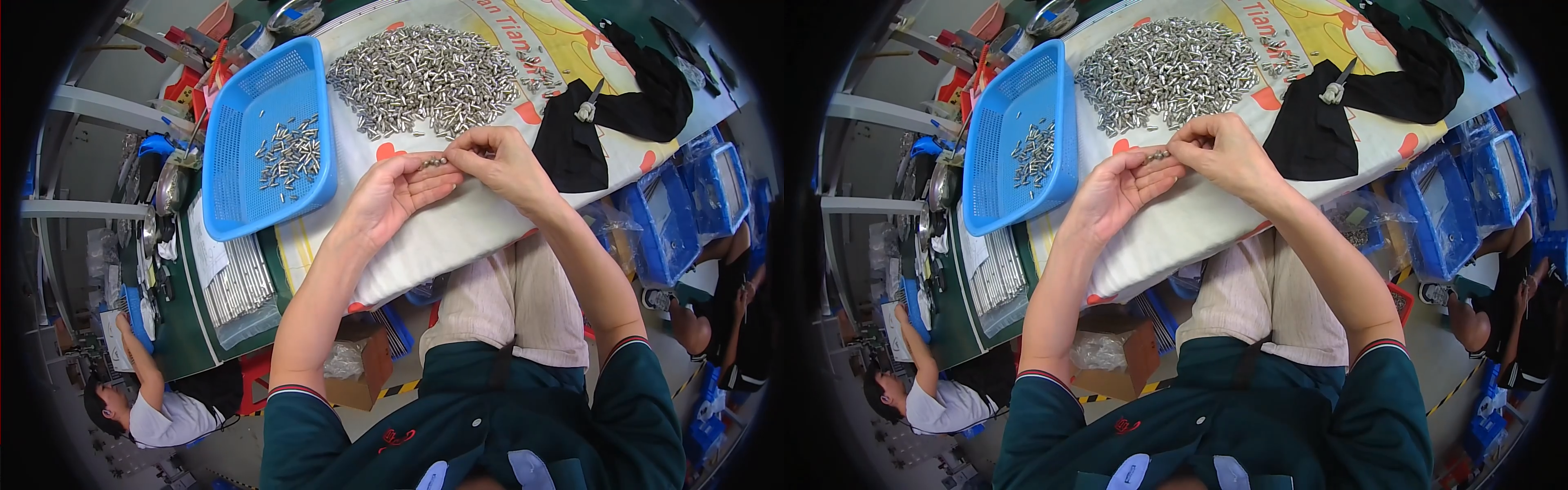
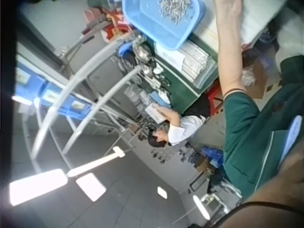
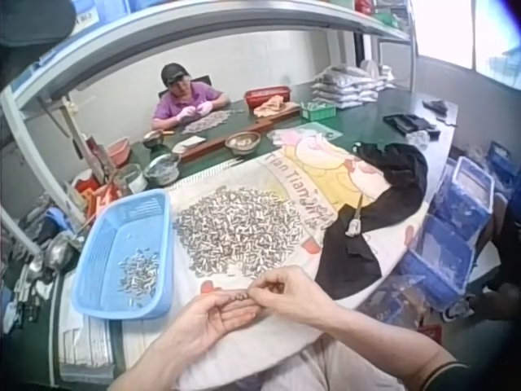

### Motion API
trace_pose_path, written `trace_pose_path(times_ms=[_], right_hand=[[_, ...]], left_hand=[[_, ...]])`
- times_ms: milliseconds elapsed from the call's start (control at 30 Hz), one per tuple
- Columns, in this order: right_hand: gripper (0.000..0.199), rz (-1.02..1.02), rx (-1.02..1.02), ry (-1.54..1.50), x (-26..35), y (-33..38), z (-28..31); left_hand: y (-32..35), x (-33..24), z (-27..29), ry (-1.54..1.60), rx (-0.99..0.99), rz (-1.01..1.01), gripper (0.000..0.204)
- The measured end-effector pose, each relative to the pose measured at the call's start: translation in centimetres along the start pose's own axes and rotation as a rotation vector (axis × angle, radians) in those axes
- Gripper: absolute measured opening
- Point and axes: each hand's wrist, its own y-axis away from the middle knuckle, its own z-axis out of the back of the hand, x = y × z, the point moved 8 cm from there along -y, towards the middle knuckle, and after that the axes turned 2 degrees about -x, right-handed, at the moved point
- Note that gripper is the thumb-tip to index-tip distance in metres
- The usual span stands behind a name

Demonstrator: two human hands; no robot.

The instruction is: Assembling small silver pins into black fabric using a handheld tool on a workbench.

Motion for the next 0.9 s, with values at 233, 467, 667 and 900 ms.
trace_pose_path(times_ms=[233,467,667,900], right_hand=[[0.020,-0.007,0.015,0.031,0.09,0.07,-0.08],[0.018,0.006,-0.011,0.089,-0.14,0.01,-0.04],[0.016,0.016,-0.022,0.102,-0.14,0.01,-0.11],[0.016,0.034,-0.035,0.110,-0.08,0.02,-0.07]], left_hand=[[-0.02,-0.02,0.02,-0.019,0.010,-0.011,0.030],[0.18,-0.40,-0.27,-0.151,0.009,-0.073,0.028],[0.28,-0.29,-0.22,-0.191,-0.012,-0.070,0.027],[0.24,-0.29,-0.37,-0.174,0.007,-0.074,0.027]])
